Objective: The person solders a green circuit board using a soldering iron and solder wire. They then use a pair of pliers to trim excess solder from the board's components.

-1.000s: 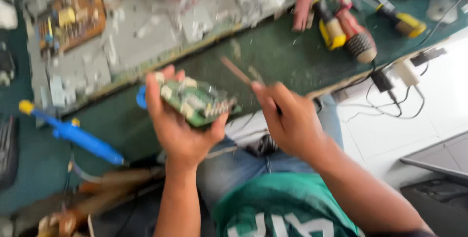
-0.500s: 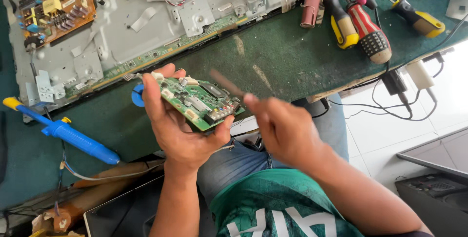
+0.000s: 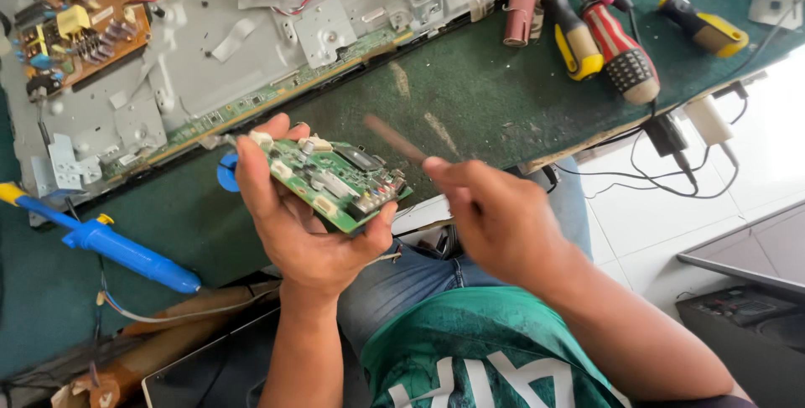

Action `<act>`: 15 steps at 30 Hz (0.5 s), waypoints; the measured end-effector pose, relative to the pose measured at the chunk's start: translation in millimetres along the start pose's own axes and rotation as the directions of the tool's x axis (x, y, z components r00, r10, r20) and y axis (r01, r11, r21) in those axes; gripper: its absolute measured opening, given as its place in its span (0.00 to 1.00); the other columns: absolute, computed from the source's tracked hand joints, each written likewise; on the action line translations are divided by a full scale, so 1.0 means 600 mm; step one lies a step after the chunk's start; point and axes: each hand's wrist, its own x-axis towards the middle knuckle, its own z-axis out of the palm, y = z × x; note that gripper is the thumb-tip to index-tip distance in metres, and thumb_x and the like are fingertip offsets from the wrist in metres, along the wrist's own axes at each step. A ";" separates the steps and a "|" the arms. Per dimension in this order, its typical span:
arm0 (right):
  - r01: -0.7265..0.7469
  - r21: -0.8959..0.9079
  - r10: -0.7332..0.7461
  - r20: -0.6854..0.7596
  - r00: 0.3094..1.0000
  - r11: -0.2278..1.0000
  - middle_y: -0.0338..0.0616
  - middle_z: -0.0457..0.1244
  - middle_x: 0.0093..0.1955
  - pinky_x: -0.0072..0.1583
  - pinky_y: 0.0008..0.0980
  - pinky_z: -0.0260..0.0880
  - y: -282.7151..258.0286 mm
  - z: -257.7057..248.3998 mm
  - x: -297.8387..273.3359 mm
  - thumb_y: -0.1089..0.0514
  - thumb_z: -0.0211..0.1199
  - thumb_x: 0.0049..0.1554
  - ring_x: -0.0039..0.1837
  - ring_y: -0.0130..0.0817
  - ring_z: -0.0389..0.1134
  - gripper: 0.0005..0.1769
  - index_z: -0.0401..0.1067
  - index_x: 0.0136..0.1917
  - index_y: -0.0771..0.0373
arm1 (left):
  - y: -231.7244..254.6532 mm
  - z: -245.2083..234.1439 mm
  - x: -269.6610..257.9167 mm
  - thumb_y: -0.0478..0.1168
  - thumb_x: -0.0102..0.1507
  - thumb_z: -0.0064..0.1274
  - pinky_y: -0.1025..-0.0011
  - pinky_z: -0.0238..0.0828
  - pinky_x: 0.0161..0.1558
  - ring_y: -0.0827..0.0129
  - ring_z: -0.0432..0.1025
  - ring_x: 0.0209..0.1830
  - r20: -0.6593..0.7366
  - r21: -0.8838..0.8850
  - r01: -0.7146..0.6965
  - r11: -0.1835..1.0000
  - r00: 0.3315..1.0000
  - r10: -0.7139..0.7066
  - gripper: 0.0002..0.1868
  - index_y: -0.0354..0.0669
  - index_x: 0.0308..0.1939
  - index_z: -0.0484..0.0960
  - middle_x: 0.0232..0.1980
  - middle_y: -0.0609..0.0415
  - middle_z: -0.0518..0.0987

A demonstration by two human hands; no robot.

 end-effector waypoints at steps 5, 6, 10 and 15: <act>-0.198 -0.093 0.181 -0.161 0.970 0.976 0.28 0.71 0.37 0.42 0.25 0.71 0.050 -0.017 -0.125 0.60 0.55 0.69 0.37 0.24 0.74 0.13 0.74 0.64 0.55 | 0.014 0.027 -0.037 0.61 0.75 0.63 0.43 0.72 0.73 0.54 0.66 0.77 -0.049 -0.763 0.158 0.627 0.953 -0.300 0.34 0.44 0.73 0.72 0.80 0.50 0.68; -0.226 -0.092 0.214 -0.130 0.968 0.970 0.28 0.71 0.37 0.42 0.25 0.71 0.048 -0.010 -0.152 0.60 0.55 0.69 0.37 0.24 0.74 0.13 0.74 0.64 0.55 | 0.003 0.012 -0.060 0.61 0.75 0.63 0.43 0.72 0.73 0.54 0.66 0.77 -0.043 -0.762 0.191 0.619 0.939 -0.343 0.34 0.44 0.73 0.72 0.80 0.50 0.68; -0.207 -0.027 0.201 -0.158 0.967 0.978 0.32 0.73 0.38 0.43 0.23 0.74 0.069 0.019 -0.209 0.59 0.58 0.68 0.40 0.24 0.77 0.13 0.70 0.65 0.61 | -0.011 0.009 -0.090 0.77 0.68 0.48 0.43 0.66 0.87 0.50 0.68 0.78 -0.024 -0.122 -0.076 0.990 0.997 0.074 0.45 0.44 0.71 0.71 0.73 0.44 0.70; 0.086 0.065 -0.077 -0.133 0.988 0.994 0.42 0.68 0.35 0.38 0.30 0.71 0.077 0.038 -0.160 0.69 0.55 0.67 0.34 0.34 0.71 0.13 0.69 0.65 0.64 | 0.003 0.019 -0.084 0.78 0.64 0.50 0.38 0.62 0.89 0.48 0.66 0.80 0.076 -0.013 -0.155 0.988 0.985 0.155 0.47 0.49 0.74 0.67 0.76 0.46 0.65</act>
